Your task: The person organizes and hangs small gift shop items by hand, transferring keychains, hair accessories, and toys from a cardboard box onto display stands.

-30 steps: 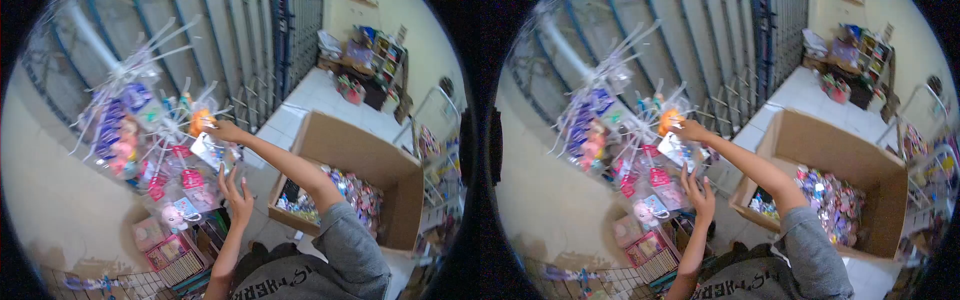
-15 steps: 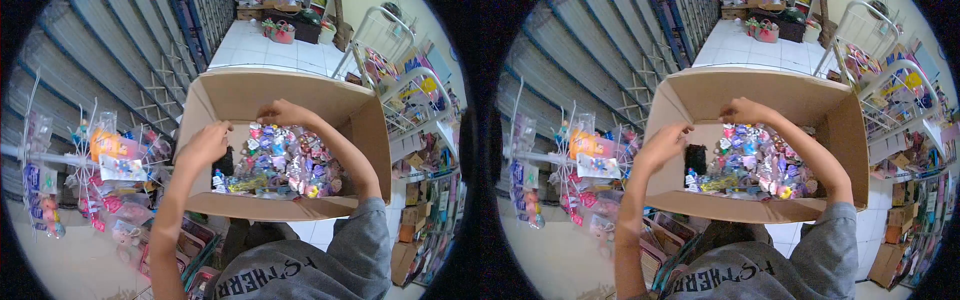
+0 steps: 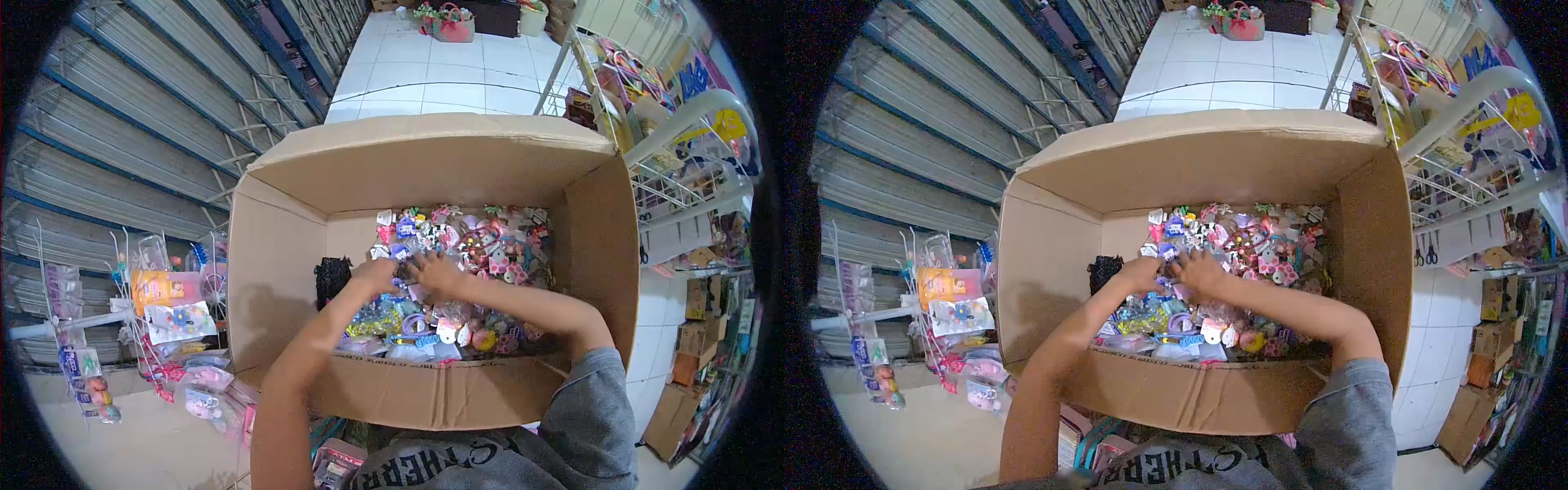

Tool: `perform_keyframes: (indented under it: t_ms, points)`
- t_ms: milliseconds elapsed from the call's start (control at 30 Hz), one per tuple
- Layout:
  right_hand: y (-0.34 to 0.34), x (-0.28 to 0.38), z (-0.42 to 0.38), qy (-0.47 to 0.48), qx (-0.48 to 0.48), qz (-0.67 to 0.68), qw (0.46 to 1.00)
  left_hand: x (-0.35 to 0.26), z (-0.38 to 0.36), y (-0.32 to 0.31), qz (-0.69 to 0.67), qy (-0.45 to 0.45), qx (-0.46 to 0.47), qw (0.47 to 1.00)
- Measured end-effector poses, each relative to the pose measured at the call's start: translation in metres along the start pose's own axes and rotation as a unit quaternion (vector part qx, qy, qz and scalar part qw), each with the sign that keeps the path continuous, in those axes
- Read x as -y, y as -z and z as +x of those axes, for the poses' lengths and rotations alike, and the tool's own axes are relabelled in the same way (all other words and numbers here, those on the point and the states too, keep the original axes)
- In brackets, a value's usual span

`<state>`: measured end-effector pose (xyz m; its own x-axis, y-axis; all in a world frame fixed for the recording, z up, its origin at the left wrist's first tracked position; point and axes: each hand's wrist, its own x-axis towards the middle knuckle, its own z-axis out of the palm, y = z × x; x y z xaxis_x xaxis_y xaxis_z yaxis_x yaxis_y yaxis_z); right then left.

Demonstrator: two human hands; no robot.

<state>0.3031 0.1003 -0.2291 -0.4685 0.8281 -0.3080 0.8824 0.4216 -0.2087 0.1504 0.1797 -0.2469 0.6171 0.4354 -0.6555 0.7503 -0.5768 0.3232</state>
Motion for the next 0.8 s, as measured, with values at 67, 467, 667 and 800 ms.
perform_keyframes:
  t_ms: [67,467,667,800]
  points:
    - [-0.010,-0.002,0.000,0.018,-0.022,0.025,0.999,-0.007,-0.008,0.003,0.014,0.017,-0.006,1.000]
    - [0.039,-0.050,0.021,0.104,-0.167,0.428,0.882,-0.006,-0.071,0.051,-0.089,-0.027,-0.196,0.976]
    - [0.104,-0.030,0.000,0.116,-0.115,0.585,0.795,-0.027,-0.112,0.080,-0.167,-0.060,-0.303,0.936]
    - [0.134,-0.017,-0.014,0.153,-0.099,0.633,0.753,-0.040,-0.153,0.094,-0.244,-0.016,-0.372,0.895]
